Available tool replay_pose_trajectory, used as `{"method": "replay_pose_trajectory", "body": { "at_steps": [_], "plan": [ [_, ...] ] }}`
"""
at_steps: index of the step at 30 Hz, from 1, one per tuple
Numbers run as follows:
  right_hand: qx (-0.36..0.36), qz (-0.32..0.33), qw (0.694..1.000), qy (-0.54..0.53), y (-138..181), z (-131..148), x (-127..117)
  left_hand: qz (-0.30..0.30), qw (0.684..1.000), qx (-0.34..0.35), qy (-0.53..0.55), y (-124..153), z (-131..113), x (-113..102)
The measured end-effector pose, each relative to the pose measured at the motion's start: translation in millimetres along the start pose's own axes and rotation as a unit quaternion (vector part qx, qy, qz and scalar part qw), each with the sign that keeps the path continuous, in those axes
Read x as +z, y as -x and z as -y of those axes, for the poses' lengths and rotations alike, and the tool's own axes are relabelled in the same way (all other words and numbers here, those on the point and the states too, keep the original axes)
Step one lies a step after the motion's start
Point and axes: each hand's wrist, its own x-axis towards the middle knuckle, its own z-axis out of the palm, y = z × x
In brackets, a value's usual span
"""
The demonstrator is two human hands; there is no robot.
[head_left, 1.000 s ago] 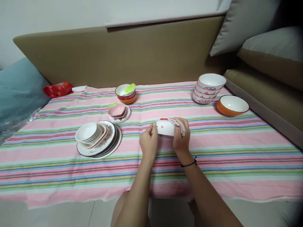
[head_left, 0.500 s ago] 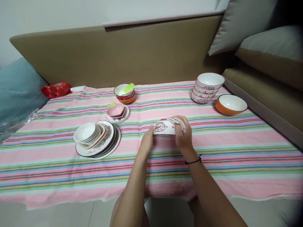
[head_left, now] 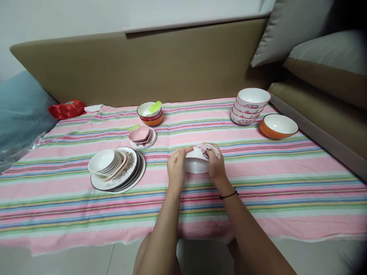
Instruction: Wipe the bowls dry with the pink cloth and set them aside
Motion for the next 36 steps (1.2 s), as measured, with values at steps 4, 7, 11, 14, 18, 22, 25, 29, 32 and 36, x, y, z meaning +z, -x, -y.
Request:
{"method": "replay_pose_trajectory", "body": {
  "at_steps": [4,7,11,14,18,22,25,29,32,36],
  "plan": [
    [-0.003,0.014,1.0,0.003,5.6,1.3,6.7,-0.05,0.99,-0.126,-0.027,-6.6,8.9,-8.4],
    [-0.005,0.012,1.0,0.006,8.5,1.7,9.3,-0.001,0.983,-0.181,-0.006,-5.7,9.2,-13.6],
    [-0.033,0.017,0.998,0.044,10.4,8.6,7.1,0.019,0.992,-0.091,-0.082,-1.1,5.6,-9.4],
    [-0.081,0.049,0.987,0.128,10.3,15.7,2.2,0.072,0.982,0.015,-0.173,2.3,3.7,-3.3],
    [-0.07,0.066,0.987,0.13,8.5,16.7,-4.3,0.117,0.967,0.044,-0.222,4.2,2.5,0.6],
    [-0.055,0.055,0.993,0.088,7.9,12.7,-4.0,0.101,0.973,-0.021,-0.204,0.8,1.3,-0.3],
    [-0.031,0.033,0.998,0.049,10.8,11.3,-0.4,0.07,0.981,-0.054,-0.171,-5.5,3.7,-4.7],
    [0.026,0.002,0.999,0.031,18.9,9.0,3.1,0.012,0.985,-0.11,-0.13,-15.1,12.5,-14.0],
    [0.049,-0.015,0.998,0.03,23.2,8.6,4.6,0.035,0.986,-0.105,-0.121,-16.9,13.8,-19.2],
    [0.079,0.007,0.997,0.003,20.1,13.3,4.5,0.133,0.979,-0.042,-0.149,-10.4,6.0,-19.9]
  ]
}}
